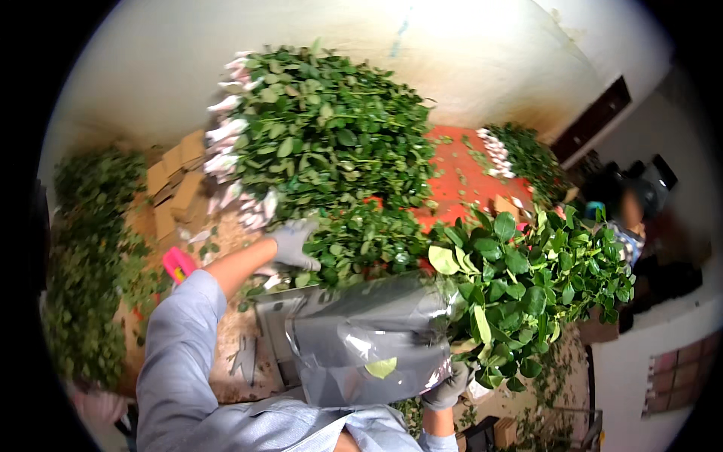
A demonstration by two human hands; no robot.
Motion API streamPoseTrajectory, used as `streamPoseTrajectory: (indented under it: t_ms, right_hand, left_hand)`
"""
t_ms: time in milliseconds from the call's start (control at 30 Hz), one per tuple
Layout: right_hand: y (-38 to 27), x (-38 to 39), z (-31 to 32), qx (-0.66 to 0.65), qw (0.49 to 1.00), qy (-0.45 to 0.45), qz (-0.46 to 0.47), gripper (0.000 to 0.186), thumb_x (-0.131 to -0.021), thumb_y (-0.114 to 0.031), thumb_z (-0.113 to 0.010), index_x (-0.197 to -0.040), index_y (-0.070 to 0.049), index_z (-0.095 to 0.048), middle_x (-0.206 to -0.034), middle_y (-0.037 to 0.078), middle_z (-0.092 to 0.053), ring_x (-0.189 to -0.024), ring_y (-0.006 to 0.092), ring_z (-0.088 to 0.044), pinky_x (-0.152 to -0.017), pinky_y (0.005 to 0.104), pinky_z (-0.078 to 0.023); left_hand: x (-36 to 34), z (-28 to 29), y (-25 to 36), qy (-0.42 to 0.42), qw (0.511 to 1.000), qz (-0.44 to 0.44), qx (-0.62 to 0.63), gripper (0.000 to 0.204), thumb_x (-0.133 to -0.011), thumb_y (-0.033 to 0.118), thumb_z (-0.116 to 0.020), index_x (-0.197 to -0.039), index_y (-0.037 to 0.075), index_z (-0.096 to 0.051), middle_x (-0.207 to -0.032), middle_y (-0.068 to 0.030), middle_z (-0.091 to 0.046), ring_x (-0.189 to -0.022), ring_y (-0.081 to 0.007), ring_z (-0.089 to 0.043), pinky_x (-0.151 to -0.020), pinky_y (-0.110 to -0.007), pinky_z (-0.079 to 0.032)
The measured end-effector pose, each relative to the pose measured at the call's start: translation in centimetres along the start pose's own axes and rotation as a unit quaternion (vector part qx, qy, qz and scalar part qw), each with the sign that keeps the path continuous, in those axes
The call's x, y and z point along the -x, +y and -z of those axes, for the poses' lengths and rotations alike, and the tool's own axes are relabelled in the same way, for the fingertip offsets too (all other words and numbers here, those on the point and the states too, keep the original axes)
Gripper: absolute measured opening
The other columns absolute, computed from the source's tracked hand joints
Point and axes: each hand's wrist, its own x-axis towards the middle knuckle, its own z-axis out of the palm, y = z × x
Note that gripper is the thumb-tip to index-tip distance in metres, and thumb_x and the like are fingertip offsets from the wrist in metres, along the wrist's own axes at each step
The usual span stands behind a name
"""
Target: The person arranges white flowers with green leaves into small cardboard boxes. They place the boxes into a metal tray, cover them with a plastic sheet, and seal the package using a handheld heat sealer.
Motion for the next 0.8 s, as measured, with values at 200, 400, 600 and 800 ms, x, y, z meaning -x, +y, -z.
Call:
streamPoseTrajectory:
  t_ms: [200, 400, 600, 800]
  right_hand:
    - [-2.4, 2.4, 4.5, 0.216, 0.969, 0.115, 0.035, 0.025, -0.089, 0.002, -0.067, -0.077, -0.009, -0.047, -0.082, -0.001, -0.053, -0.075, 0.0081, -0.049, -0.067, 0.0261, -0.045]
    - [-3.7, 3.4, 1.9, 0.295, 0.952, 0.057, 0.059, 0.028, -0.088, 0.004, -0.060, -0.072, -0.010, -0.042, -0.082, -0.002, -0.046, -0.073, 0.0091, -0.043, -0.066, 0.0261, -0.039]
    - [-1.4, 2.9, 0.9, 0.161, 0.982, 0.096, -0.034, 0.028, -0.079, 0.000, -0.073, -0.072, -0.011, -0.048, -0.074, 0.003, -0.058, -0.066, 0.0121, -0.049, -0.060, 0.0282, -0.040]
    - [-1.1, 0.9, -5.0, -0.022, 0.986, 0.067, -0.151, 0.023, -0.095, 0.000, -0.049, -0.074, -0.011, -0.047, -0.076, -0.001, -0.055, -0.069, 0.0071, -0.048, -0.060, 0.0237, -0.042]
  left_hand:
    - [-4.9, -7.2, -0.4, -0.057, 0.990, 0.044, -0.118, 0.121, -0.067, 0.060, -0.078, -0.157, -0.002, -0.026, -0.150, -0.0232, -0.043, -0.138, -0.0411, -0.044, -0.114, -0.054, -0.036]
    - [-7.8, -6.8, -1.8, -0.033, 0.991, 0.023, -0.131, 0.071, -0.081, 0.021, -0.061, -0.144, -0.006, -0.044, -0.134, -0.0238, -0.060, -0.120, -0.0348, -0.061, -0.102, -0.041, -0.049]
    - [-8.6, -2.0, -3.8, 0.186, 0.977, 0.040, -0.096, 0.043, -0.083, 0.009, -0.061, -0.125, 0.003, -0.056, -0.115, -0.0210, -0.065, -0.107, -0.0363, -0.067, -0.090, -0.045, -0.055]
    - [-8.1, -3.5, -8.1, 0.052, 0.964, 0.058, -0.253, 0.064, -0.087, 0.027, -0.069, -0.142, 0.002, -0.047, -0.136, -0.0193, -0.055, -0.122, -0.0363, -0.058, -0.098, -0.050, -0.049]
